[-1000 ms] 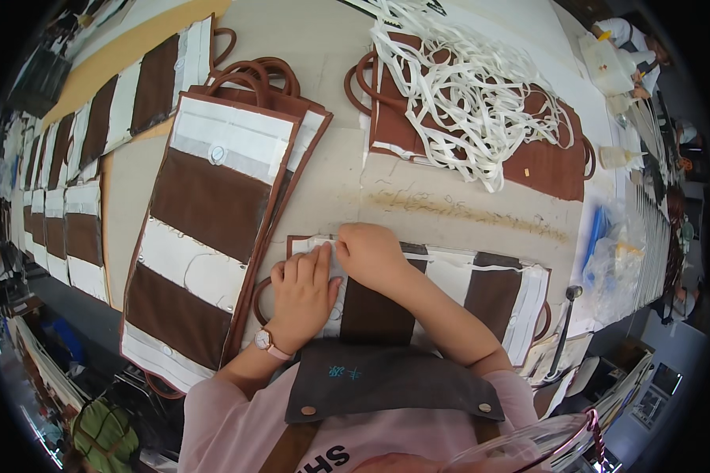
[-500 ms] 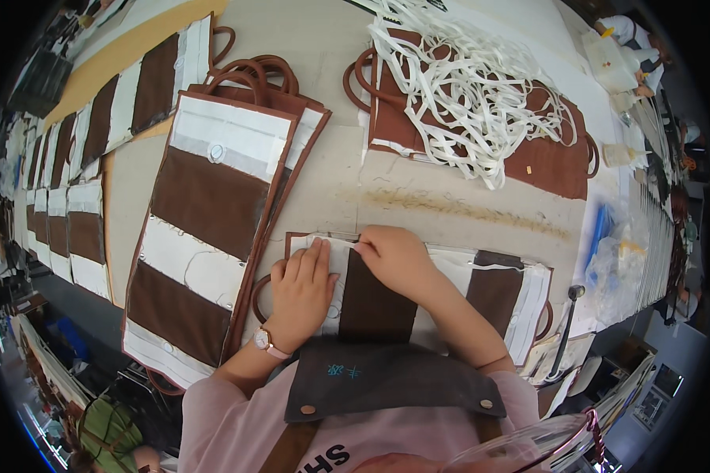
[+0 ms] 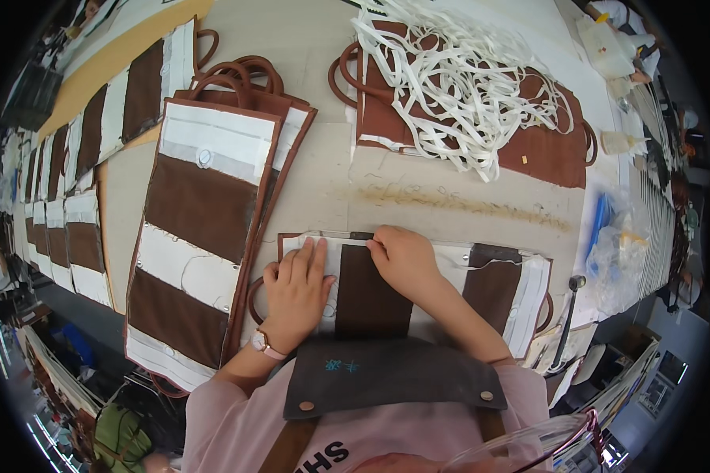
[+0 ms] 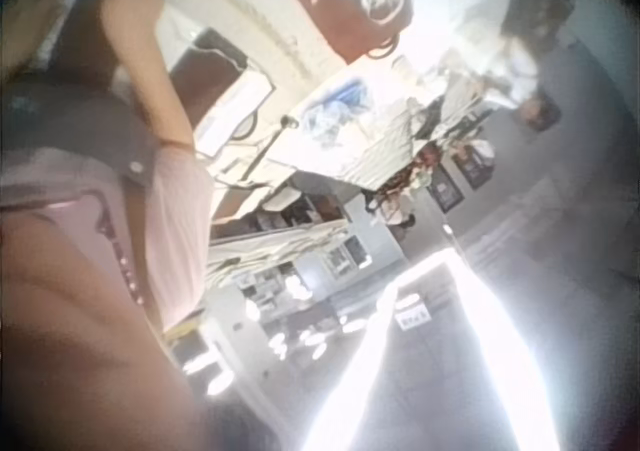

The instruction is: The person assembles striped tote bags by hand in a workshop. They attach white straps to the brown and white fabric panels, use a hammer to secure metal rivets, and apply adhesive with a brush to the edges. The person handles multiple bag units, flipping them over and stacking them on the table.

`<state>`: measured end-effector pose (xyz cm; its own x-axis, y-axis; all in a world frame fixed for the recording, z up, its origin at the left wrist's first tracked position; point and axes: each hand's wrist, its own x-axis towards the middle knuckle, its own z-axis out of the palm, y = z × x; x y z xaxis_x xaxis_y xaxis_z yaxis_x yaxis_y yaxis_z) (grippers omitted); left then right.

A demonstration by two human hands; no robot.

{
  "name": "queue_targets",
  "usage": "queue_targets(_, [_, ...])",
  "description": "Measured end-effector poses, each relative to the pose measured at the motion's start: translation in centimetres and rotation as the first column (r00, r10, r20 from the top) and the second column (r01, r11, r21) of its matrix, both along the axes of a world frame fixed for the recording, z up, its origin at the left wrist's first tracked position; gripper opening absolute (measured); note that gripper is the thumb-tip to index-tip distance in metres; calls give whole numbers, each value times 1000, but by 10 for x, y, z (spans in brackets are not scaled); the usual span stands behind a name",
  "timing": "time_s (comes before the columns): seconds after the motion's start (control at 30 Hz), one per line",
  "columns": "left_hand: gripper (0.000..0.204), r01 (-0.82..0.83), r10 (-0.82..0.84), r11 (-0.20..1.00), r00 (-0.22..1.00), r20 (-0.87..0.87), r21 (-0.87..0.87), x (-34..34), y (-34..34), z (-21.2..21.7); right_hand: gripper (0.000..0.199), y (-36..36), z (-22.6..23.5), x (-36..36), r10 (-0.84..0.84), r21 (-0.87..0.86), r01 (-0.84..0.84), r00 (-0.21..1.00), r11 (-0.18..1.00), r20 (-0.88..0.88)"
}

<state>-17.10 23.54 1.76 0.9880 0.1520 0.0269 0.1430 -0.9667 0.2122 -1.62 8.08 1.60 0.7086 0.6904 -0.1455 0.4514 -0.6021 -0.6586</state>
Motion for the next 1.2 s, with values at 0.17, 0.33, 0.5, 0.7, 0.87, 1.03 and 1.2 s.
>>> queue_targets(0.17, [67, 31, -31, 998, 1000, 1, 45, 0, -1, 3, 18, 0, -3, -4, 12, -22, -11, 1000, 1000, 29])
queue_targets(0.33, [60, 47, -45, 999, 997, -68, 20, 13, -7, 9, 21, -9, -10, -2, -7, -59, 10, 998, 998, 62])
queue_targets(0.5, [52, 5, -5, 997, 1000, -6, 75, 6, 0, 0, 26, 7, -15, 1, 114, -123, -108, 992, 987, 44])
queue_targets(0.7, [64, 21, -22, 993, 1000, 5, 112, 13, -20, -37, 26, 4, -16, 6, 124, -133, -111, 987, 985, 99])
queue_targets(0.87, [64, -2, -10, 993, 995, 96, 121, 12, -24, -37, 28, 2, -29, 3, 107, -105, -94, 986, 990, 130])
queue_targets(1.03, [53, 113, -127, 987, 983, 133, 113, 17, -17, -23, 25, 2, -24, -1, 84, -62, -76, 988, 995, 131])
queue_targets(1.2, [53, 146, -155, 985, 982, 110, 89, 20, -14, -4, 24, 3, -28, 2, 87, -72, -79, 988, 994, 127])
